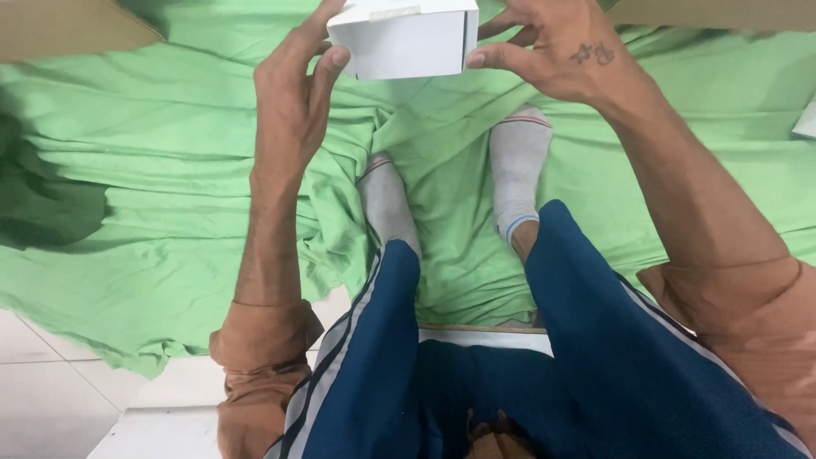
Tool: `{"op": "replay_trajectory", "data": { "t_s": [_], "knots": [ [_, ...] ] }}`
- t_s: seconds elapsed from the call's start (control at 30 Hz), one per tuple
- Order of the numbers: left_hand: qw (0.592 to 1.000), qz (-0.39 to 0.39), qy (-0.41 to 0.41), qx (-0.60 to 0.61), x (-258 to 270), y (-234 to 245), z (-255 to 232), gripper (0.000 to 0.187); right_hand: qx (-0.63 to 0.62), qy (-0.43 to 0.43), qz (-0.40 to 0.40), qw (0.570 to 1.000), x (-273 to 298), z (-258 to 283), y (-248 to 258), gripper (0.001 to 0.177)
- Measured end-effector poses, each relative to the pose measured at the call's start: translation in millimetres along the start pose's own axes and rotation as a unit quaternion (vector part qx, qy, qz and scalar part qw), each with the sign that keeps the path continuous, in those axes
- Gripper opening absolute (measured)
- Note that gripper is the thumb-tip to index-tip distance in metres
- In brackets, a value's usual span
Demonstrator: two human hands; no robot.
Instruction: The person unboxes electronic devices (JioVoiceBox) and packs them into shipping boxes while sitting on the floor.
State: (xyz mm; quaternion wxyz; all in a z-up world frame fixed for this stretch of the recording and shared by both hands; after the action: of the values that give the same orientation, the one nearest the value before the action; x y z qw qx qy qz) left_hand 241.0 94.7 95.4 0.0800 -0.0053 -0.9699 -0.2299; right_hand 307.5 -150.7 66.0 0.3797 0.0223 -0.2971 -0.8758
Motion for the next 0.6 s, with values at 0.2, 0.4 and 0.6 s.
{"op": "replay_trajectory", "data": {
  "t_s": [0.2,0.4,0.6],
  "knots": [
    [0.999,0.014,-0.049,-0.008,-8.2,6.0,-22.6,0.028,0.069,0.01,-0.007,0.998,-0.2,-3.0,0.8,0.047],
    [0.998,0.043,-0.007,-0.041,-18.2,7.1,-6.2,0.025,0.065,0.08,-0.039,0.994,1.0,0.1,5.3,0.037],
    [0.998,0.045,-0.046,-0.029,-17.5,-3.2,4.4,0.025,0.082,0.045,-0.022,0.995,-0.8,-12.4,-1.9,0.042]
  ]
}}
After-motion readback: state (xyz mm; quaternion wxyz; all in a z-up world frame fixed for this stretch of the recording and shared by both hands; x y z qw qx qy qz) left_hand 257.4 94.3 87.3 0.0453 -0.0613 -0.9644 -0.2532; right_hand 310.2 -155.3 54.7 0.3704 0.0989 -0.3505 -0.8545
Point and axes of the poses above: each hand's wrist, its own x-axis away from the middle knuckle, its own y-axis out of the back of the hand, z = x × y, the point moved 10 cm from there along -x, towards the middle knuckle, and after that the axes turned 9 degrees about y, right-handed, at the moved point
